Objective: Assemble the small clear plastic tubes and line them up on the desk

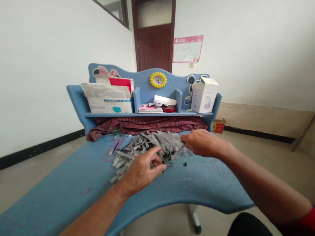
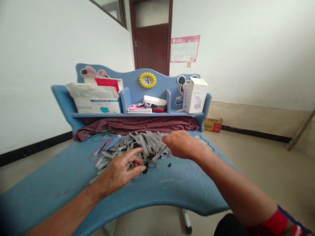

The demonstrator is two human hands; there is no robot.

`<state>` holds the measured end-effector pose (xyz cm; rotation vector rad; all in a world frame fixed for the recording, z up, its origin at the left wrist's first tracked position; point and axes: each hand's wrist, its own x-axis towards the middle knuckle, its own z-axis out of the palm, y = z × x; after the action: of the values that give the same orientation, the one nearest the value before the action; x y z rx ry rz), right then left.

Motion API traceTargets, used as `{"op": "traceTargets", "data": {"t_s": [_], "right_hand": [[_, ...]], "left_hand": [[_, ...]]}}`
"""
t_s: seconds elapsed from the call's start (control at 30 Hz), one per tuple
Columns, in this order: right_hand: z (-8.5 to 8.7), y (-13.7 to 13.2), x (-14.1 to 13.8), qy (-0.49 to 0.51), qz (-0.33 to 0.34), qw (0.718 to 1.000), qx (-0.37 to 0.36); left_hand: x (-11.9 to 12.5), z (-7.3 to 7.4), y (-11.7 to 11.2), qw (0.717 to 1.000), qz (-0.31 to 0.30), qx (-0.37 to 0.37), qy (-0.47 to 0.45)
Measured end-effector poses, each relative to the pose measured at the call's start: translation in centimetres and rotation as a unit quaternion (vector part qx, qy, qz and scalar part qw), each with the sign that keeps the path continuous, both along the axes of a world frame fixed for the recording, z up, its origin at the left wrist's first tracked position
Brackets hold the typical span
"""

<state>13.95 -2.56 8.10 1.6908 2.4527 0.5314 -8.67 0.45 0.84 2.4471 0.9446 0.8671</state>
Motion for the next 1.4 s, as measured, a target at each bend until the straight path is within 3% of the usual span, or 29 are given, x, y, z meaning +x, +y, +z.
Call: {"op": "traceTargets", "data": {"t_s": [0.1, 0.23, 0.37, 0.5, 0.83, 1.17, 1.4], "right_hand": [[-0.9, -0.8, 5.2, 0.009, -0.088, 0.995, -0.050], [-3.9, -2.3, 11.4, 0.051, -0.163, 0.980, -0.097], [-6.8, -2.8, 13.9, 0.091, -0.201, 0.969, -0.113], [-8.1, -2.3, 13.7, 0.069, -0.202, 0.972, -0.099], [-9.4, -2.6, 12.4, 0.043, -0.222, 0.972, -0.057], [-9.3, -3.7, 10.8, 0.031, -0.242, 0.968, -0.065], [-9.0, -5.5, 7.2, 0.086, -0.180, 0.978, -0.058]], "left_hand": [[-0.1, -0.4, 0.2, 0.998, -0.006, 0.055, 0.002], [-0.1, -0.9, 0.4, 0.994, -0.007, 0.109, 0.011], [0.0, -1.0, 0.6, 0.991, -0.007, 0.130, 0.018], [-0.1, -0.8, 0.8, 0.989, 0.008, 0.147, 0.021], [-0.4, -1.2, 1.2, 0.988, 0.049, 0.142, 0.024], [-0.2, -1.3, 1.0, 0.990, 0.065, 0.126, 0.022], [-0.5, -0.7, 0.8, 0.989, 0.081, 0.121, 0.016]]}}
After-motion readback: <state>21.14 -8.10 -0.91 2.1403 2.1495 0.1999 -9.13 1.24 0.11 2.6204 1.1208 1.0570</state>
